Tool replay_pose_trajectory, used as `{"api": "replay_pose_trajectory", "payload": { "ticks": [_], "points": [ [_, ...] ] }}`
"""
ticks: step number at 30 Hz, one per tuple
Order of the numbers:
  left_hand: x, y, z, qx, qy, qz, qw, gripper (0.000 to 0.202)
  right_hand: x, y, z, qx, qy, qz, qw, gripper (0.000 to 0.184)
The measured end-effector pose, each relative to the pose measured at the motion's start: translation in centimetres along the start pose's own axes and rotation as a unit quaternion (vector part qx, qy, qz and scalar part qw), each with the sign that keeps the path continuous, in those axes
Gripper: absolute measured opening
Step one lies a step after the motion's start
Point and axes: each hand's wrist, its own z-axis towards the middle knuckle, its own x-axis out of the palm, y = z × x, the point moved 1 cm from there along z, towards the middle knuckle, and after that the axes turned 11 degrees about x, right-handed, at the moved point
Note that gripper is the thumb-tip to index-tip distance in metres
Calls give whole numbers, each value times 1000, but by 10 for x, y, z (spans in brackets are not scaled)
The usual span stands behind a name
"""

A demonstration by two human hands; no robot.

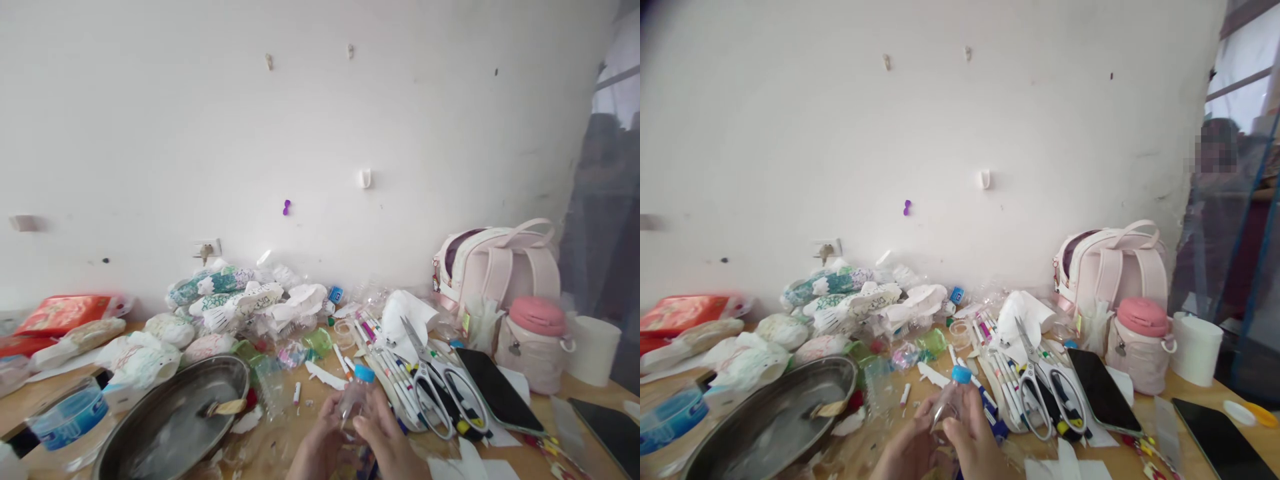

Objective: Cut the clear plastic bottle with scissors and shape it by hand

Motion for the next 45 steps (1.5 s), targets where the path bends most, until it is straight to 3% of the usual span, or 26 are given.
{"api": "replay_pose_trajectory", "payload": {
  "ticks": [3, 5, 10, 14, 16, 20, 21, 23, 26, 34, 37, 41, 45],
  "points": [
    [-7, 4, 3, -22, 4, 16, 1000, 37, 1, 1, -1, 19, -9, -6, 1000, 67],
    [-8, 6, 4, -16, -16, 30, 999, 40, 4, 2, 0, -8, 17, 8, 1000, 70],
    [8, 0, 1, -2, -90, 39, 995, 41, 17, 11, -4, -87, 67, 114, 987, 71],
    [20, -11, 2, 4, -86, 67, 994, 38, 17, 27, -10, -38, 39, 183, 982, 60],
    [14, -10, 5, 6, -107, 59, 992, 39, 14, 33, -8, -55, 18, 192, 980, 57],
    [-12, 2, 14, 34, -217, 54, 974, 44, 6, 33, 3, -154, -63, 175, 970, 57],
    [-16, 5, 15, 32, -221, 47, 974, 44, 5, 31, 5, -166, -71, 173, 968, 58],
    [-16, 7, 15, 30, -172, 51, 983, 48, 5, 28, 8, -177, -65, 167, 968, 54],
    [-6, 1, 9, 82, -120, 81, 986, 47, 9, 28, 9, -183, -23, 171, 968, 43],
    [5, -14, 6, 148, -147, 175, 962, 27, 13, 39, -3, -80, 16, 214, 973, 51],
    [7, -10, 7, 170, -135, 136, 967, 29, 14, 40, -6, -95, 33, 190, 977, 47],
    [13, 1, 5, 152, -120, 39, 980, 31, 13, 29, -2, -121, -8, 185, 975, 40],
    [18, 2, 2, 144, -112, -6, 983, 28, 14, 23, -1, -108, 30, 149, 982, 45]
  ]
}}
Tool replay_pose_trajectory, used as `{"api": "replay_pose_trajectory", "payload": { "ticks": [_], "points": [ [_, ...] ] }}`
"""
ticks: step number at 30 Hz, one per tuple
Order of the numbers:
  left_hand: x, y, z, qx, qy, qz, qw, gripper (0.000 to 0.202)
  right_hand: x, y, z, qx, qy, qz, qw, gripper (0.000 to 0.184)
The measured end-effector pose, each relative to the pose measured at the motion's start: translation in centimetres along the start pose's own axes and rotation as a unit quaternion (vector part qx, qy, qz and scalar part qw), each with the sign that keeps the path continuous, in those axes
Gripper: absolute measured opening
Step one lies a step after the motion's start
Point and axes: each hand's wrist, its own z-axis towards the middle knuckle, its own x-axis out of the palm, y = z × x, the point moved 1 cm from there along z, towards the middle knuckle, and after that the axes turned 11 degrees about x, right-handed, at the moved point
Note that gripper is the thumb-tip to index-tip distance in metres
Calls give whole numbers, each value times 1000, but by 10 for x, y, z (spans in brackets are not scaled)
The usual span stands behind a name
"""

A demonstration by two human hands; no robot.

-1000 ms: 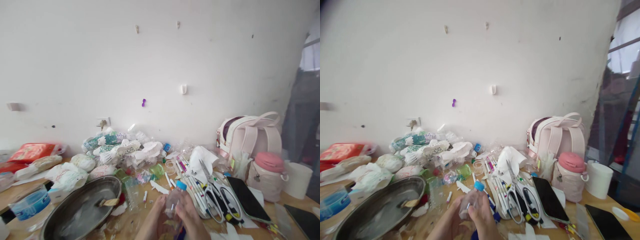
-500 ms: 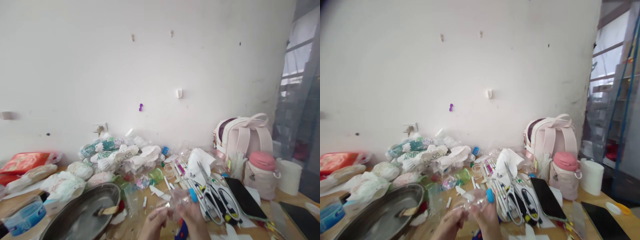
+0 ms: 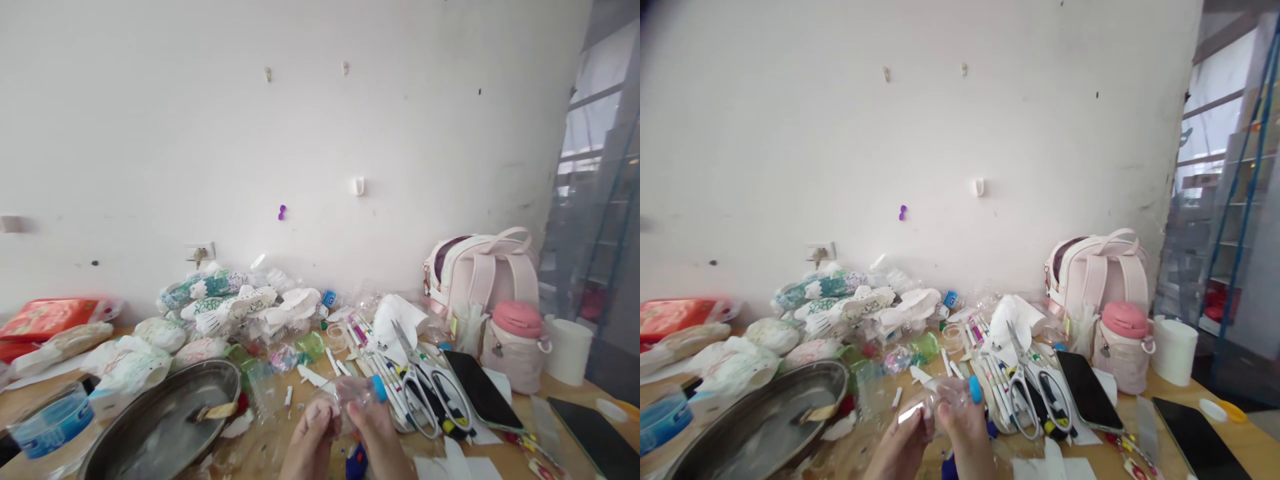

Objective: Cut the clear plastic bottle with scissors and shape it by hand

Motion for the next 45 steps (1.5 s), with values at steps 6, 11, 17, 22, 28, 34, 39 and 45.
{"api": "replay_pose_trajectory", "payload": {
  "ticks": [6, 11, 17, 22, 28, 34, 39, 45],
  "points": [
    [-2, 0, 0, -2, -12, -44, 999, 23, 11, 11, -8, 1, -60, -16, 998, 56],
    [-4, 3, 0, -21, -11, -75, 997, 22, 13, 13, -11, -15, -83, -49, 995, 58],
    [0, -4, -3, -16, -10, -58, 998, 28, 5, 0, -8, -53, -128, -74, 988, 46],
    [5, -7, -6, -30, -15, -86, 996, 25, 2, -7, -7, -54, -104, -70, 991, 42],
    [1, -2, -7, -61, -36, -127, 989, 18, 1, -6, -7, -36, -109, -71, 991, 45],
    [2, -3, -8, -48, -5, -128, 991, 20, -4, -9, -4, -67, -61, -68, 994, 31],
    [2, -4, -8, -53, 0, -140, 989, 19, -5, -14, -1, -74, -53, -47, 995, 32],
    [-9, -3, -2, -80, 5, -155, 985, 18, -4, -19, 2, -102, -67, -98, 988, 34]
  ]
}}
